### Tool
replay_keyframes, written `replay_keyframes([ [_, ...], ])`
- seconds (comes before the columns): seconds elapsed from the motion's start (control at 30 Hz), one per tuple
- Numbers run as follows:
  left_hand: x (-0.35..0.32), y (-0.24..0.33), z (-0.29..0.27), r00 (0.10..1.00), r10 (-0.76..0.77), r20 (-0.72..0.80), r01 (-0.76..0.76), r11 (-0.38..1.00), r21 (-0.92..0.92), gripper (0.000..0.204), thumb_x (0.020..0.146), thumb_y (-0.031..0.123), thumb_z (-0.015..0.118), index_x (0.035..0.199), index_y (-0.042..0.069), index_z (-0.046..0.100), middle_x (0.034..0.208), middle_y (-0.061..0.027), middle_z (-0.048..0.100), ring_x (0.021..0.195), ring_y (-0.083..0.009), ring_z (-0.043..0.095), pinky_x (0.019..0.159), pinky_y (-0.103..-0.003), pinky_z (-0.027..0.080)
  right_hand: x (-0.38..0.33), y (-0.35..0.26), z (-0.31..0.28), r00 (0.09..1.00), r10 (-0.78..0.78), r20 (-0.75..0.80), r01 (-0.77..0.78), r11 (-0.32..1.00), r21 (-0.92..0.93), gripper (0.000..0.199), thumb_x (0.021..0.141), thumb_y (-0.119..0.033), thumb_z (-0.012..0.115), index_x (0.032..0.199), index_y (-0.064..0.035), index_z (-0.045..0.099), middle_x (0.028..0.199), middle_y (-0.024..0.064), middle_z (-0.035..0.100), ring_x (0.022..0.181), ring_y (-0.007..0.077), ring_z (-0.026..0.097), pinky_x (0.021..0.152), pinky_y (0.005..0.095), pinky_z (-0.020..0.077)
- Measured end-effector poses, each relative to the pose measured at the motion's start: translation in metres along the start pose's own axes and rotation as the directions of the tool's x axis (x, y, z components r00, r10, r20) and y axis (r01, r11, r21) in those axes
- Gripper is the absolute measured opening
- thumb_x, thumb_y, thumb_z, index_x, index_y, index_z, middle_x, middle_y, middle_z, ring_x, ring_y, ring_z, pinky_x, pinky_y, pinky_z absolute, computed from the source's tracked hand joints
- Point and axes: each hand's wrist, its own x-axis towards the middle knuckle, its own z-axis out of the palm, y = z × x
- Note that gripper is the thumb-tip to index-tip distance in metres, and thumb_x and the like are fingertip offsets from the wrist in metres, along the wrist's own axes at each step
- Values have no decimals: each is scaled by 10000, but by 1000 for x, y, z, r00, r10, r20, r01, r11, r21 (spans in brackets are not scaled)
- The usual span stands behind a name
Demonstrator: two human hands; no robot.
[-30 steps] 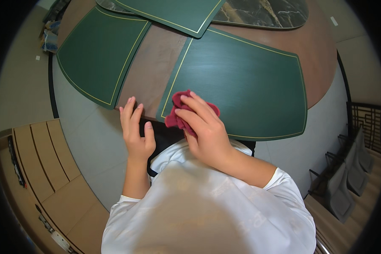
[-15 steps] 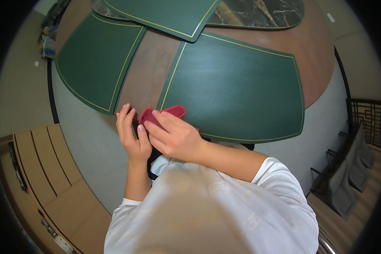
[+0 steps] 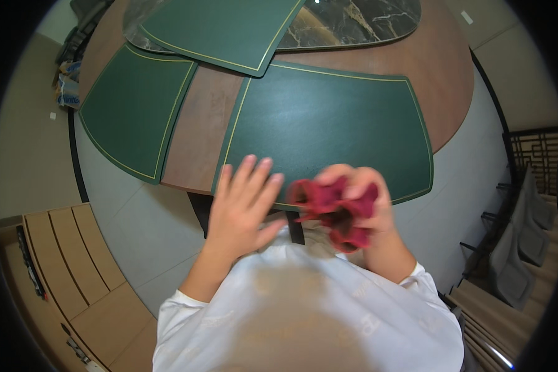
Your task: The person wipes green placemats on a circular dining table using a maroon cloth, handling the placemats one at a time and flipping some over to wipe both sides.
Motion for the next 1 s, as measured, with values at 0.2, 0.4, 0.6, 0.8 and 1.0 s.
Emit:
replay_keyframes([
  [0.2,44,23,28,985,114,132,-124,990,66,852,773,226,918,1572,152,634,1674,-186,544,1565,-455,474,1250,-642,415,-67,-104,-31,969,-247,-3,242,950,198,435,945,-1,811,1332,-142,674,1582,121,542,1336,371,531,1075,526,520],
  [0.4,85,17,-9,1000,-26,-9,23,974,-225,637,839,-23,795,1463,66,701,1215,-215,800,1076,-371,796,965,-433,640,-125,-181,-25,880,-474,9,458,854,248,487,956,-155,856,1408,-134,675,1444,-4,643,1196,248,623,1020,500,541],
  [0.6,120,20,-46,893,-388,-228,-9,490,-871,518,1208,417,528,1238,-52,744,984,-113,779,877,-114,663,788,-315,560,-132,-178,-37,877,-479,44,459,861,218,483,989,-252,842,1428,-132,680,1484,-9,628,1237,256,624,997,555,568],
  [0.8,114,70,-2,989,137,59,-11,458,-889,539,1155,340,603,1518,-53,540,1476,-258,581,1381,-381,531,1179,-465,414,-104,-146,-37,910,-379,168,373,925,65,335,993,-207,846,1301,-140,733,1572,68,519,1285,374,597,1036,671,579],
  [1.0,50,83,27,802,495,333,-24,585,-810,463,1053,222,696,1418,-58,648,1584,-303,570,1432,-464,597,1205,-513,491,-119,-167,-48,878,-364,310,398,916,-55,245,998,-130,840,1224,-160,749,1568,143,514,1324,501,605,978,724,615],
])
